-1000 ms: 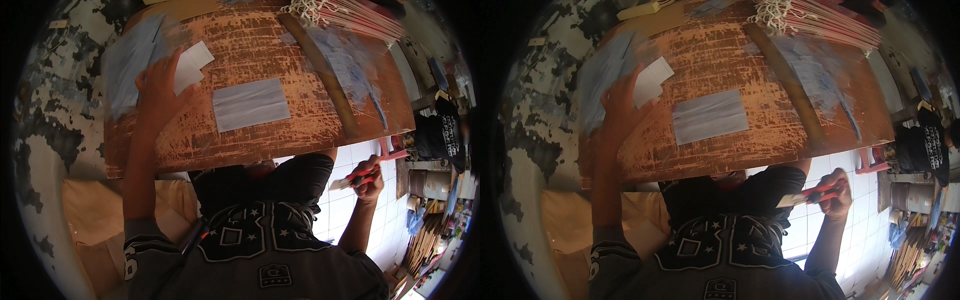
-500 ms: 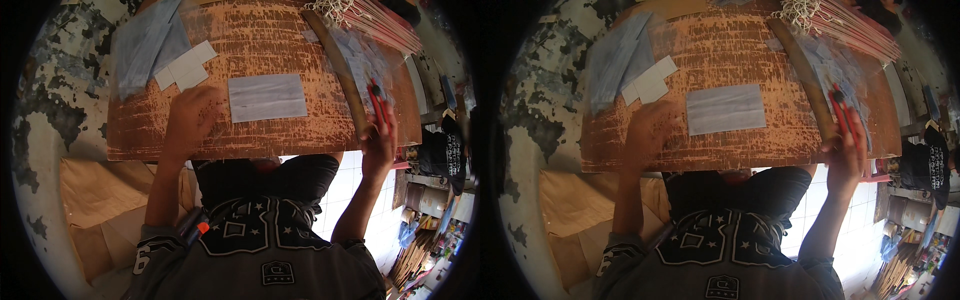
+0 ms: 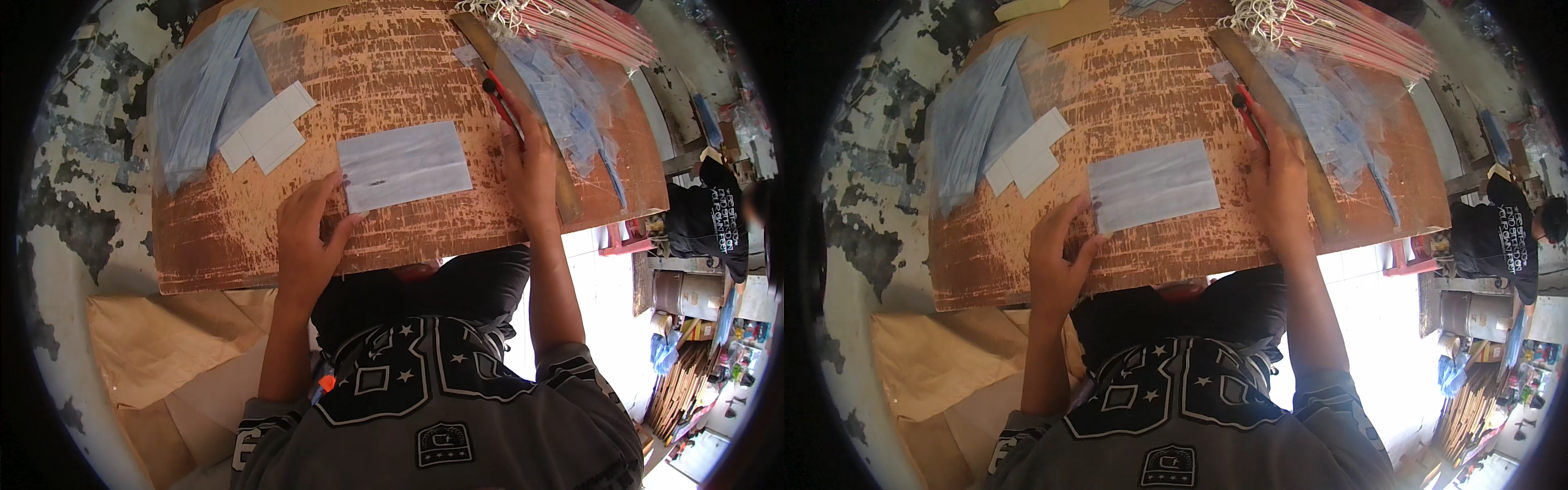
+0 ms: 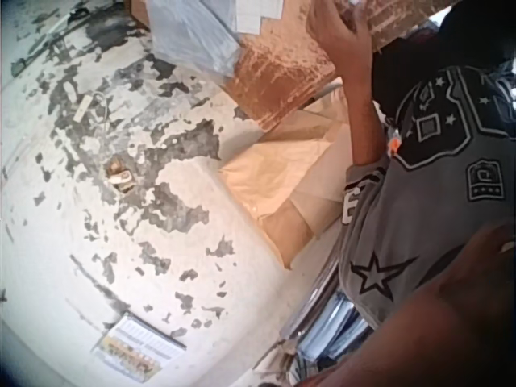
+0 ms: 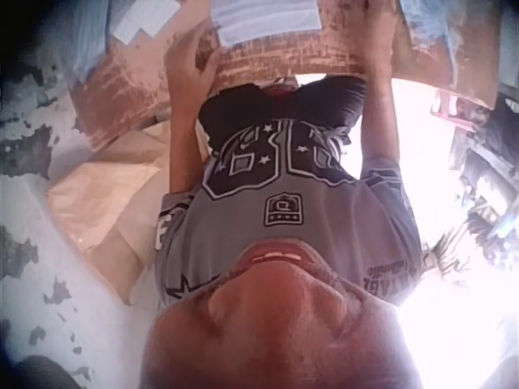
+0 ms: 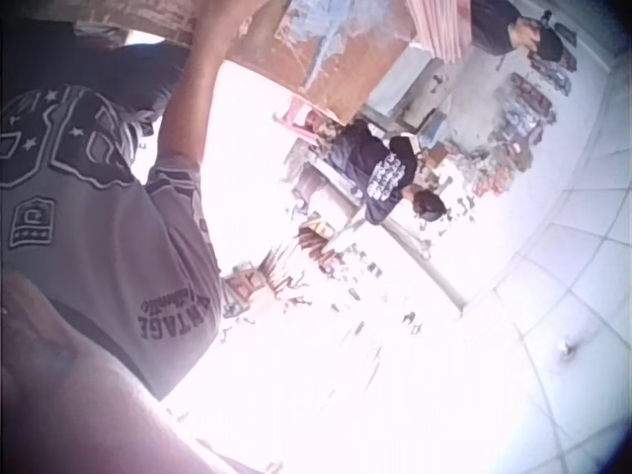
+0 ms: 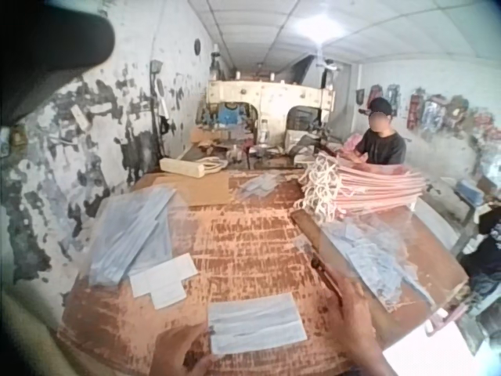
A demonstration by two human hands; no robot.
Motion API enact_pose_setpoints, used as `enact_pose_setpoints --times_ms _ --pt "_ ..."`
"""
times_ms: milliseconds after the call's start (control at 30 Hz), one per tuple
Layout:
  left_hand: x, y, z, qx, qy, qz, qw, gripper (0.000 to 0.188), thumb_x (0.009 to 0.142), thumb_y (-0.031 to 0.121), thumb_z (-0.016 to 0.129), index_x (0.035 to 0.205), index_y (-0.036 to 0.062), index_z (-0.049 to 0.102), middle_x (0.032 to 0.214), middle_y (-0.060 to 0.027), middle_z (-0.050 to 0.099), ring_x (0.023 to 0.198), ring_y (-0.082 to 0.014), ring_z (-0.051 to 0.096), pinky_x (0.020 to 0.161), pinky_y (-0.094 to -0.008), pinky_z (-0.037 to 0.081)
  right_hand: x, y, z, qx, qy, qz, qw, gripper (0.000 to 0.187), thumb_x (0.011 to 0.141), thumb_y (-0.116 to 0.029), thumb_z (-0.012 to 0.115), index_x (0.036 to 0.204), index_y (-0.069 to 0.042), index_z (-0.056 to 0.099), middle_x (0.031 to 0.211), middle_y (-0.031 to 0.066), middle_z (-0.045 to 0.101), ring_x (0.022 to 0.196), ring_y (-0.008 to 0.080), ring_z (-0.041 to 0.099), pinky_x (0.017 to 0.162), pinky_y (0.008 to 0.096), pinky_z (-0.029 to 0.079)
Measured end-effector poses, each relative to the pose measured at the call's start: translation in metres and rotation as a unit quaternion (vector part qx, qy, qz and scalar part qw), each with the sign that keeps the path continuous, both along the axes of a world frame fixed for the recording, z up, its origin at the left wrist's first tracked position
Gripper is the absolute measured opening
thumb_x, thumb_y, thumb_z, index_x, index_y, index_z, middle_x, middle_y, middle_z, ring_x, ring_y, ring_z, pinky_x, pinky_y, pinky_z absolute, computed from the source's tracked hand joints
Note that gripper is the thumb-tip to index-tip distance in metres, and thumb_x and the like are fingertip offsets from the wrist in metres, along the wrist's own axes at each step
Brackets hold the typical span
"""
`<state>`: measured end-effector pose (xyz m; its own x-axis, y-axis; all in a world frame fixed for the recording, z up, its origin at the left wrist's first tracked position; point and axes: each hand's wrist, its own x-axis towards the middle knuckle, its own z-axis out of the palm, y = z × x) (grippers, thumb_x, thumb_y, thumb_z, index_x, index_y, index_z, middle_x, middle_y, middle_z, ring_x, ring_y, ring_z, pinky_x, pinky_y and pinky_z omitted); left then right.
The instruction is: The person folds a rectangular sheet of white paper on a wooden table and uses a red utility knife to cut it into smaller pieces. The person repeatedly aligns the paper, cuts along the fold, and separates the resulting sections.
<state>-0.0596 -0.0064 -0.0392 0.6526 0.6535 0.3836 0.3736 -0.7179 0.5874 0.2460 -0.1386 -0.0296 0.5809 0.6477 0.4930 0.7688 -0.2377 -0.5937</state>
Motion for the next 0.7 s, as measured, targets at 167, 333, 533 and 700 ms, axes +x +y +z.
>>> enact_pose_setpoints --times_ms 167,333,533,700 --pt "0.0 -0.002 -0.001 0.006 0.003 0.0 1.0 0.057 0.09 0.015 0.085 0.143 0.0068 0.068 0.138 -0.0141 0.072 0.133 -0.0344 0.062 0.115 -0.0472 0.044 -0.001 0.0 -0.009 -0.01 -0.025 -0.009 1.0 0.045 0.105 -0.008 0.064 0.15 -0.01 0.061 0.126 0.0211 0.073 0.121 0.0409 0.065 0.106 0.0487 0.049" --pt "0.002 -0.003 -0.002 0.017 0.004 -0.005 1.0 0.057 0.09 0.019 0.084 0.142 0.0065 0.067 0.136 -0.014 0.071 0.133 -0.0337 0.061 0.117 -0.0496 0.039 -0.002 -0.001 -0.016 -0.024 -0.061 -0.006 0.998 0.047 0.1 -0.006 0.068 0.147 -0.009 0.062 0.123 0.0195 0.071 0.119 0.042 0.061 0.108 0.0527 0.045" --pt "0.003 -0.003 -0.005 0.049 0.015 -0.008 0.999 0.054 0.09 0.018 0.084 0.141 0.007 0.068 0.136 -0.0136 0.07 0.132 -0.0337 0.061 0.117 -0.0494 0.039 -0.006 -0.004 -0.01 -0.011 -0.116 -0.039 0.992 0.045 0.097 -0.006 0.07 0.142 -0.006 0.065 0.125 0.017 0.069 0.119 0.0402 0.06 0.105 0.0521 0.046" --pt "0.004 -0.003 -0.004 0.059 0.017 -0.007 0.998 0.051 0.092 0.02 0.082 0.139 0.008 0.069 0.136 -0.0123 0.07 0.131 -0.0328 0.061 0.116 -0.049 0.039 -0.017 -0.02 0.001 -0.021 -0.11 0.023 0.993 0.035 0.092 -0.008 0.079 0.127 -0.008 0.074 0.121 0.0138 0.069 0.115 0.0366 0.061 0.099 0.0487 0.051"
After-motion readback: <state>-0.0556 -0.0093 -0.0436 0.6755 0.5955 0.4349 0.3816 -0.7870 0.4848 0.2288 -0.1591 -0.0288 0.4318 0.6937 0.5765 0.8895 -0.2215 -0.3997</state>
